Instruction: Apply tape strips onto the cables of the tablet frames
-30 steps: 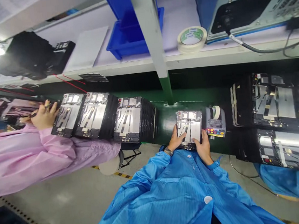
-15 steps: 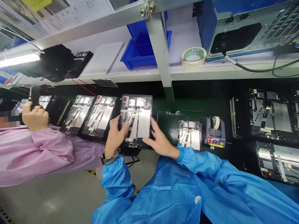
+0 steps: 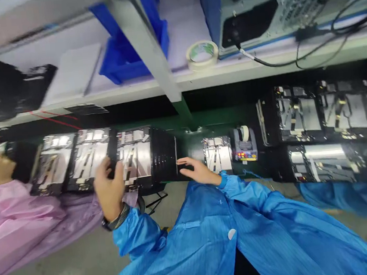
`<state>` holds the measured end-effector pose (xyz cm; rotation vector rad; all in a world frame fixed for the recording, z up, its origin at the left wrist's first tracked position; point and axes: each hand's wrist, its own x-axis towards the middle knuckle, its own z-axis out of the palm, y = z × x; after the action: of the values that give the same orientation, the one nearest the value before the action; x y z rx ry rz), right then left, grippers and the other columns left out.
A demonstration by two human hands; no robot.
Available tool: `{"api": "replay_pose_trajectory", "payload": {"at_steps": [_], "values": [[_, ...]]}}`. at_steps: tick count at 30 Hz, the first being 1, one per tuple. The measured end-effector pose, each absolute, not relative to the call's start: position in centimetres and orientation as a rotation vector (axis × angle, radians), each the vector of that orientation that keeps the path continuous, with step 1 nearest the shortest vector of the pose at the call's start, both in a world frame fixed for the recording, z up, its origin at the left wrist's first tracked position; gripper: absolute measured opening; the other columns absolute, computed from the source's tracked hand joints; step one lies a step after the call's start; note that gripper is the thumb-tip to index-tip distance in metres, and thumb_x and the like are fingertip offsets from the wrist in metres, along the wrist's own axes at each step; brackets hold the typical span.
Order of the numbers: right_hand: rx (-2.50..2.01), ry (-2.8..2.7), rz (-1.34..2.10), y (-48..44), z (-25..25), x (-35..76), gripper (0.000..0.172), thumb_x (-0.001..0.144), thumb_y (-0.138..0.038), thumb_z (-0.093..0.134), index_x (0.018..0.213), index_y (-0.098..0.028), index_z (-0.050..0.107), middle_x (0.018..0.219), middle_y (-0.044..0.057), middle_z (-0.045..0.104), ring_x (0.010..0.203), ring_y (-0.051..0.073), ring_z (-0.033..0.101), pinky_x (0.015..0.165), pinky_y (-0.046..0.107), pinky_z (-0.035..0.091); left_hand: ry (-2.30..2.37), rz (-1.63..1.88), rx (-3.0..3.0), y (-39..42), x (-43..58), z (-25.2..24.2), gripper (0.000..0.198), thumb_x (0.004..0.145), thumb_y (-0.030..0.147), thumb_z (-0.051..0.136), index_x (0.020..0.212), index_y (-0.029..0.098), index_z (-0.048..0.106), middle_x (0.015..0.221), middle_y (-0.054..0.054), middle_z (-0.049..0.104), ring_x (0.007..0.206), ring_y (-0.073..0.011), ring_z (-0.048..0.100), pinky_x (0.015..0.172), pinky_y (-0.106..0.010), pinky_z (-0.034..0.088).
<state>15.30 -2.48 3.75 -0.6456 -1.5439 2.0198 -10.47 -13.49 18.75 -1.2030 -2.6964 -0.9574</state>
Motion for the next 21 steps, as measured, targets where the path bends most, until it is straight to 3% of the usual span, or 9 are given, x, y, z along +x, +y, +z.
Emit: {"api": "replay_pose_trajectory", "payload": {"at_steps": [2, 4, 6, 9, 14, 21], "values": [[-0.967, -1.34, 1.967, -2.2, 0.5, 21.3, 0.024, 0.091, -0.04, 0.071, 0.107, -0.022, 0.075, 0.1, 0.006, 0.079, 0.096, 0.023, 0.073, 0.098, 0.044, 0.056, -2.543, -1.234, -1.255, -12.8, -6.8, 20.1, 0.043, 0.098, 0.046, 0.062, 0.141, 0.04, 0.063, 0.144, 0.004, 0.065, 0.135, -0.0266, 0.062, 0.117, -0.053, 0.052], [-1.318, -1.108, 1.716, -2.8, -2.9, 27.5, 0.018, 0.085, -0.036, 0.074, 0.093, -0.021, 0.073, 0.083, 0.003, 0.075, 0.078, 0.019, 0.069, 0.081, 0.035, 0.057, -2.546, -1.492, -1.5, -11.1, -2.9, 19.4, 0.039, 0.1, 0.042, 0.059, 0.139, 0.041, 0.064, 0.141, 0.004, 0.066, 0.134, -0.025, 0.063, 0.117, -0.048, 0.053], [-1.581, -0.842, 1.459, -3.9, -6.0, 32.7, 0.021, 0.081, -0.038, 0.074, 0.091, -0.02, 0.071, 0.07, 0.0, 0.069, 0.065, 0.016, 0.062, 0.065, 0.029, 0.052, -2.688, -1.563, -1.903, -8.5, 0.8, 15.8, 0.036, 0.101, 0.043, 0.057, 0.136, 0.036, 0.067, 0.137, -0.001, 0.069, 0.127, -0.0252, 0.068, 0.111, -0.046, 0.057], [-1.783, -0.475, 1.236, -5.1, -9.7, 37.4, 0.029, 0.076, -0.043, 0.076, 0.09, -0.018, 0.068, 0.067, -0.001, 0.067, 0.055, 0.013, 0.056, 0.05, 0.023, 0.042, -2.801, -1.51, -2.251, -4.6, 5.2, 6.2, 0.038, 0.098, 0.044, 0.063, 0.132, 0.028, 0.067, 0.135, -0.008, 0.067, 0.122, -0.0262, 0.068, 0.102, -0.043, 0.06], [-1.776, -0.162, 1.277, -4.2, -12.7, 37.7, 0.032, 0.074, -0.04, 0.083, 0.09, -0.018, 0.067, 0.069, -0.001, 0.07, 0.052, 0.01, 0.058, 0.046, 0.02, 0.045, -3.105, -1.343, -2.055, -1.9, 8.3, -7.2, 0.036, 0.096, 0.034, 0.067, 0.13, 0.023, 0.066, 0.135, -0.013, 0.06, 0.12, -0.0259, 0.065, 0.097, -0.04, 0.058], [-1.713, -0.032, 1.38, -2.7, -13.6, 36.3, 0.021, 0.08, -0.03, 0.083, 0.086, -0.017, 0.068, 0.07, -0.001, 0.071, 0.051, 0.008, 0.058, 0.045, 0.017, 0.049, -3.098, -1.327, -1.952, -2.0, 7.5, -9.3, 0.031, 0.096, 0.029, 0.066, 0.127, 0.023, 0.066, 0.132, -0.012, 0.059, 0.117, -0.0248, 0.065, 0.094, -0.038, 0.058]]}}
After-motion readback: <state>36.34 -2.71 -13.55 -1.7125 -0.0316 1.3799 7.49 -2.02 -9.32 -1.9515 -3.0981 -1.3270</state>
